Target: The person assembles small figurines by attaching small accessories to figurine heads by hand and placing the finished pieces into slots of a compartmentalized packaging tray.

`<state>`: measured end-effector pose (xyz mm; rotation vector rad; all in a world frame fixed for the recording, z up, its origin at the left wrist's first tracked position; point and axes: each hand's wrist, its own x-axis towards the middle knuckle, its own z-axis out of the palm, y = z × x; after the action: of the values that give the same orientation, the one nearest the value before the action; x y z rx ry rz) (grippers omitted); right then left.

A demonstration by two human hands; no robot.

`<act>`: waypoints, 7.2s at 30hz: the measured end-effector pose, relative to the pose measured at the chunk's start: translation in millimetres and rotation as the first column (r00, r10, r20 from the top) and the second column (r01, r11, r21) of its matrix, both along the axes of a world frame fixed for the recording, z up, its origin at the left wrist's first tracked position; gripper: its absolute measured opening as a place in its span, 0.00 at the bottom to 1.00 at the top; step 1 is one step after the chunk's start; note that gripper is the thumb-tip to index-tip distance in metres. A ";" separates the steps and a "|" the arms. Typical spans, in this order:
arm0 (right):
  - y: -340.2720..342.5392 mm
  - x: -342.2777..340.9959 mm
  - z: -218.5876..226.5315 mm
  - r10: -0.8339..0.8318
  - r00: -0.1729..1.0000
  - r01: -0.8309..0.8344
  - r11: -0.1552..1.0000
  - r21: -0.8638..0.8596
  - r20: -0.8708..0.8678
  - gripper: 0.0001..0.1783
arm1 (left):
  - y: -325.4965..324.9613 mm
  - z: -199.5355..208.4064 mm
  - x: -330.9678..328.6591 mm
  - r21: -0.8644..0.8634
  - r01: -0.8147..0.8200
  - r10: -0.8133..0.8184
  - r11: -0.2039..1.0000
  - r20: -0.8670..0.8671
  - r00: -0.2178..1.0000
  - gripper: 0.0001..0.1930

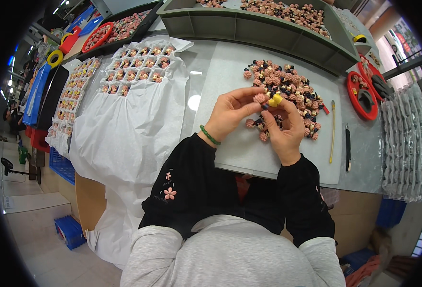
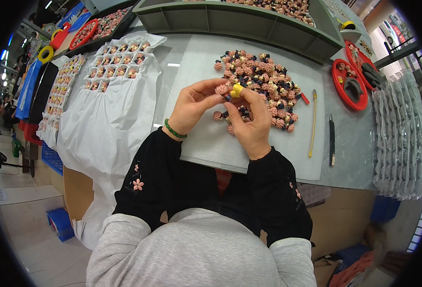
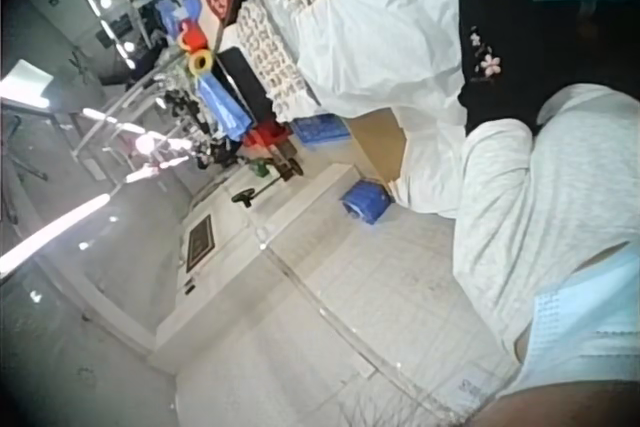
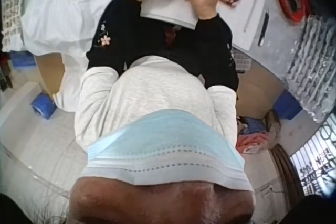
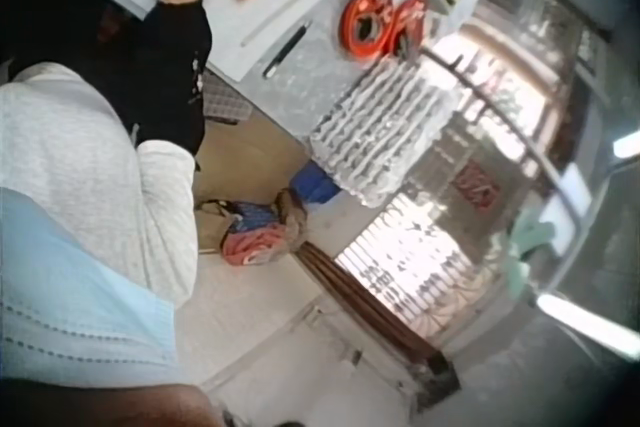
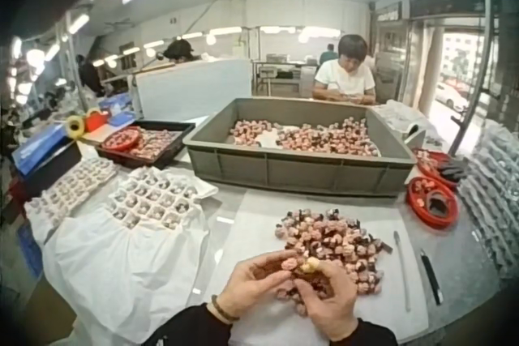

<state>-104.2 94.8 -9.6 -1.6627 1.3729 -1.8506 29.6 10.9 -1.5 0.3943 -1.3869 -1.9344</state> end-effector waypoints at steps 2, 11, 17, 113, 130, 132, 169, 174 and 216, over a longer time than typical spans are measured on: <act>1.6 0.5 0.6 -0.098 0.995 0.098 0.995 -0.011 -0.019 0.19 | -3.2 -0.6 0.0 0.029 -0.039 0.041 0.999 -0.080 0.996 0.18; 3.8 -3.7 1.6 -0.190 0.981 0.191 0.980 0.063 -0.030 0.14 | 1.9 -16.0 -7.0 -0.819 -0.293 0.763 0.493 0.245 0.598 0.12; 1.7 -4.0 -1.4 -0.231 0.972 0.233 0.969 0.076 -0.032 0.12 | 5.0 -5.9 -7.2 -0.719 -0.317 0.637 0.618 0.222 0.738 0.11; 4.8 -4.9 1.4 -0.158 0.986 0.149 0.978 0.145 0.049 0.10 | -73.7 -6.4 167.2 -0.867 0.313 0.913 0.387 0.314 -0.260 0.32; 2.0 -7.0 2.7 -0.234 0.971 0.238 0.968 0.084 -0.054 0.11 | 2.7 8.7 8.7 -0.474 -0.059 0.328 0.879 0.509 0.796 0.12; 2.6 -4.0 5.9 -0.247 0.966 0.252 0.965 0.076 -0.071 0.11 | 3.1 10.5 1.4 -0.211 -0.170 0.228 0.963 0.289 0.930 0.13; 1.6 -4.1 -1.3 -0.059 0.998 0.062 0.993 0.103 -0.029 0.17 | 10.4 -4.7 -2.4 -0.007 -0.105 0.106 0.994 0.034 0.994 0.13; 0.4 -1.9 -3.5 -0.022 0.988 0.005 0.994 0.112 0.150 0.16 | 9.4 -5.9 1.0 -0.044 -0.095 0.098 0.995 0.072 0.993 0.13; 3.0 -39.1 38.0 -0.308 0.771 0.293 0.949 -0.118 -0.557 0.13 | 3.5 -8.5 -4.1 0.063 -0.098 0.100 0.993 -0.029 0.995 0.15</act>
<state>-143.3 97.8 28.5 -2.2418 1.9590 -1.5690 25.5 14.5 -10.0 0.4506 -1.2661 -1.8980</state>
